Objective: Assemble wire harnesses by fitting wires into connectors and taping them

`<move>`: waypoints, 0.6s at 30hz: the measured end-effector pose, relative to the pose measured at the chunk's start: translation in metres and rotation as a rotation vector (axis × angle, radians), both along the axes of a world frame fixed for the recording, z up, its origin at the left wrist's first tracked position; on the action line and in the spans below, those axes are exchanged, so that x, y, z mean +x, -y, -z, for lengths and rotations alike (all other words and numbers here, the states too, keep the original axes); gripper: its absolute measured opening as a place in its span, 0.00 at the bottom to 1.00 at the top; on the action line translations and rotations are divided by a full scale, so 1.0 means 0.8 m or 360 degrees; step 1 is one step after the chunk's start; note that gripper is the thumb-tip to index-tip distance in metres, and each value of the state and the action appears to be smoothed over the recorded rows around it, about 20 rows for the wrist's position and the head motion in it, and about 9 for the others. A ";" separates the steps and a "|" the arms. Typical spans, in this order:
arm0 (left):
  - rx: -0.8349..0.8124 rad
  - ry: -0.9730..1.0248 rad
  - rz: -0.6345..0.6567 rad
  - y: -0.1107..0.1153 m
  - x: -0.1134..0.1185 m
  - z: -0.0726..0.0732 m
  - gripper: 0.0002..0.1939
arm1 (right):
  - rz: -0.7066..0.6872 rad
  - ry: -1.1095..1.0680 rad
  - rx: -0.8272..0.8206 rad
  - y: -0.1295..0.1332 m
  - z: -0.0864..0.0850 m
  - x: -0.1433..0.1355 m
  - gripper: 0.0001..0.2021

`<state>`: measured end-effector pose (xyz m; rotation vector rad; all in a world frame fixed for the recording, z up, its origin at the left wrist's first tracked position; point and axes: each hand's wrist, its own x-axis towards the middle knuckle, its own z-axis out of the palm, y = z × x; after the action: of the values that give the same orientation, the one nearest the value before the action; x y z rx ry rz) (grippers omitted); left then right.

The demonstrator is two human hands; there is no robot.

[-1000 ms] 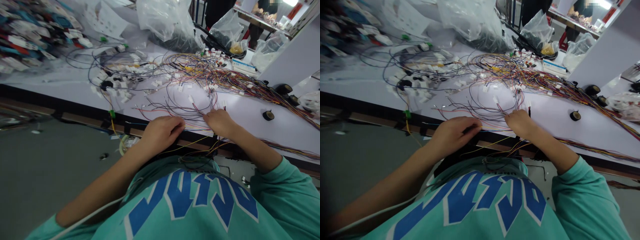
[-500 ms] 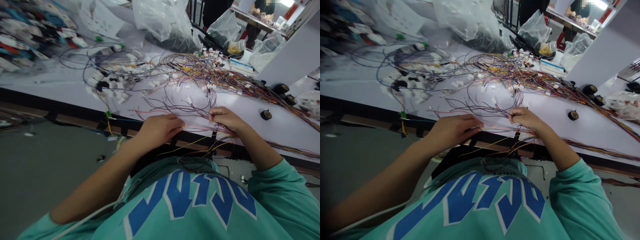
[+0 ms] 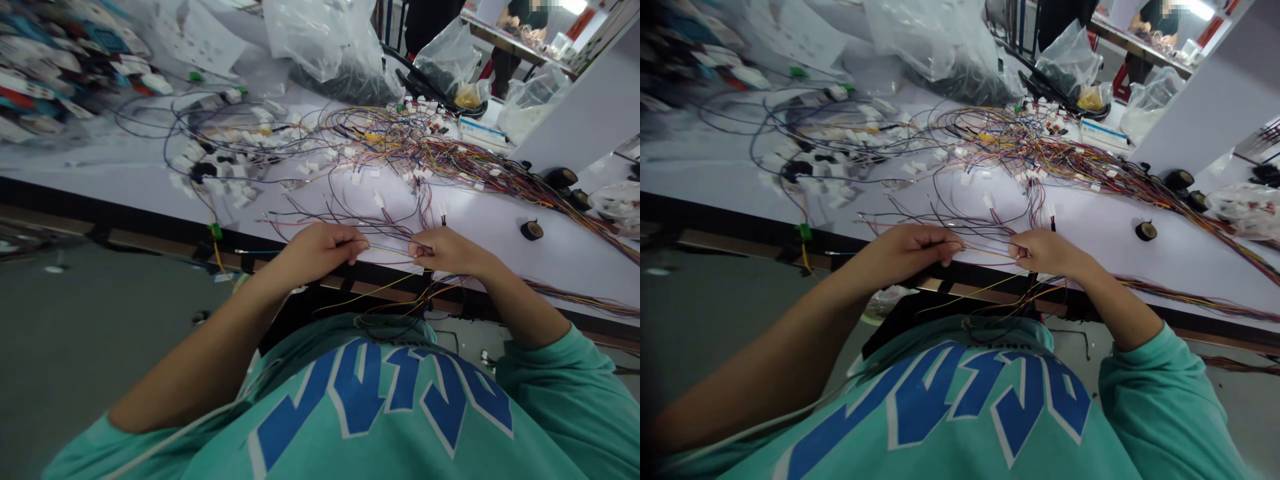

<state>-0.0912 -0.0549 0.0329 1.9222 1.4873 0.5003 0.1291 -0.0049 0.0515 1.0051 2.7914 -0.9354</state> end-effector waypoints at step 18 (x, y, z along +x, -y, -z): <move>-0.0839 0.0850 -0.0189 -0.014 -0.004 0.004 0.07 | 0.0090 -0.0140 -0.0265 -0.007 0.009 0.002 0.06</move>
<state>-0.0946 -0.0437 0.0297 1.1799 1.2240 0.5528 0.1309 0.0003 0.0440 1.0478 2.7096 -1.2248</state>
